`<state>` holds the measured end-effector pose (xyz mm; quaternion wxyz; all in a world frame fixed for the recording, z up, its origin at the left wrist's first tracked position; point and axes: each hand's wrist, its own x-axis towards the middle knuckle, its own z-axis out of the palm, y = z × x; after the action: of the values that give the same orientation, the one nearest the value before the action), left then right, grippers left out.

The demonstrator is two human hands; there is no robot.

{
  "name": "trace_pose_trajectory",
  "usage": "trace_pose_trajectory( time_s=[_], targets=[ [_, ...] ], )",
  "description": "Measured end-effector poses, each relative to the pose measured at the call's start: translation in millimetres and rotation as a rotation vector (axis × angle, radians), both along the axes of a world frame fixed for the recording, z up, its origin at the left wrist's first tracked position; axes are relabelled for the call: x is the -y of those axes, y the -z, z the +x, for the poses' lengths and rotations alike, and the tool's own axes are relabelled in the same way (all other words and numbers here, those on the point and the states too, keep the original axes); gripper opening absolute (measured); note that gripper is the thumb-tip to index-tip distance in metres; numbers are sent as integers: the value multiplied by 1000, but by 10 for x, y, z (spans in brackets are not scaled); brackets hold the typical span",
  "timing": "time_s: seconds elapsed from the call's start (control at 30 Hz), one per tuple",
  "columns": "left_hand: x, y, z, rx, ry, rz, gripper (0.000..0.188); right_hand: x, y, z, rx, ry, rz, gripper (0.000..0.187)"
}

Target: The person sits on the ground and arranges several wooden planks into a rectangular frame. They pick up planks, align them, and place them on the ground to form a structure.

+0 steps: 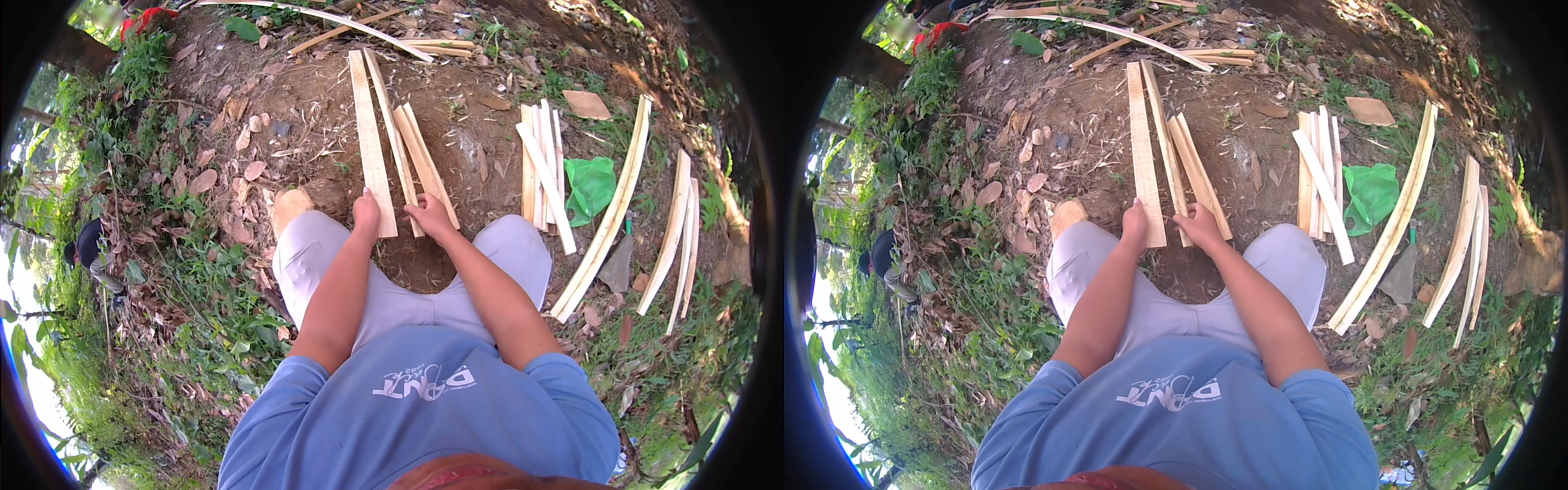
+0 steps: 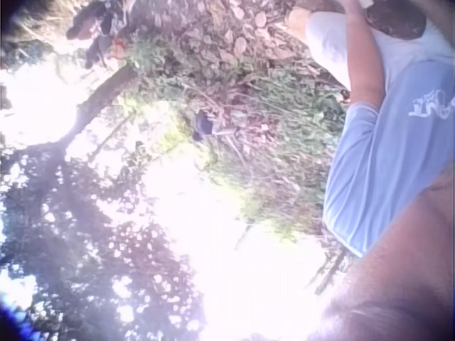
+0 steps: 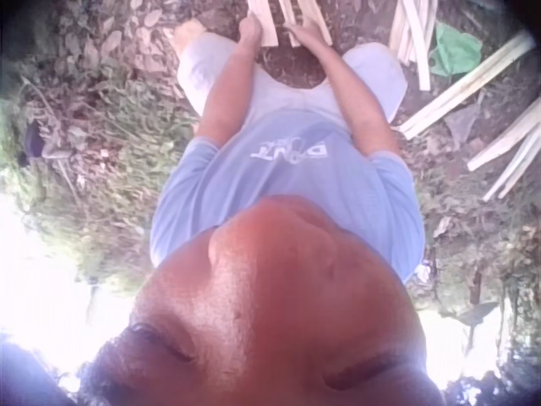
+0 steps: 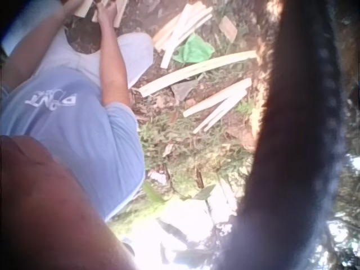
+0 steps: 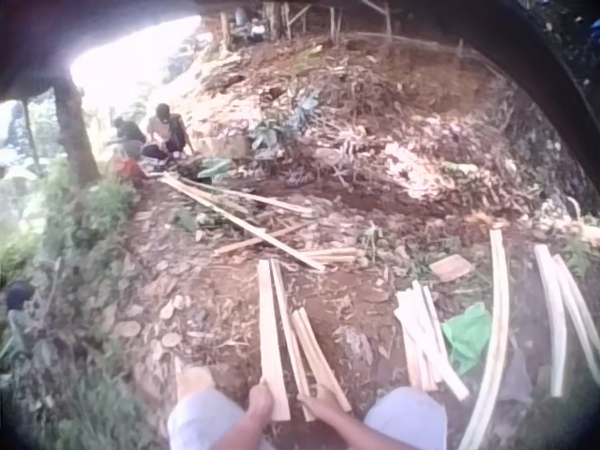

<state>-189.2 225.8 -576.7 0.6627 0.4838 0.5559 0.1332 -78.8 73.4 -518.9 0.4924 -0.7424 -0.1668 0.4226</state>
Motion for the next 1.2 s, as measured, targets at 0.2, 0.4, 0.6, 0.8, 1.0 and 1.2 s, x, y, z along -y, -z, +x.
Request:
trace_pose_trajectory(
  time_s=[0.2,0.4,0.6,0.8,1.0,1.2],
  targets=[
    [115,-223,100,-99,-37,-50,61,81,346,-2,-827,137,213,40],
    [70,-66,21,-113,62,-5,60,-2,240,-101,-510,62,130,50],
    [154,-307,91,-175,97,125,58,-151,423,-123,-572,64,163,59],
    [180,-527,-43,-381,128,408,66,-352,624,-325,-211,217,-119,60],
    [258,-759,19,-362,175,506,72,-103,532,-79,-266,383,5,61],
    [252,-577,76,-346,170,620,63,116,469,223,-271,474,56,63]
  ],
)
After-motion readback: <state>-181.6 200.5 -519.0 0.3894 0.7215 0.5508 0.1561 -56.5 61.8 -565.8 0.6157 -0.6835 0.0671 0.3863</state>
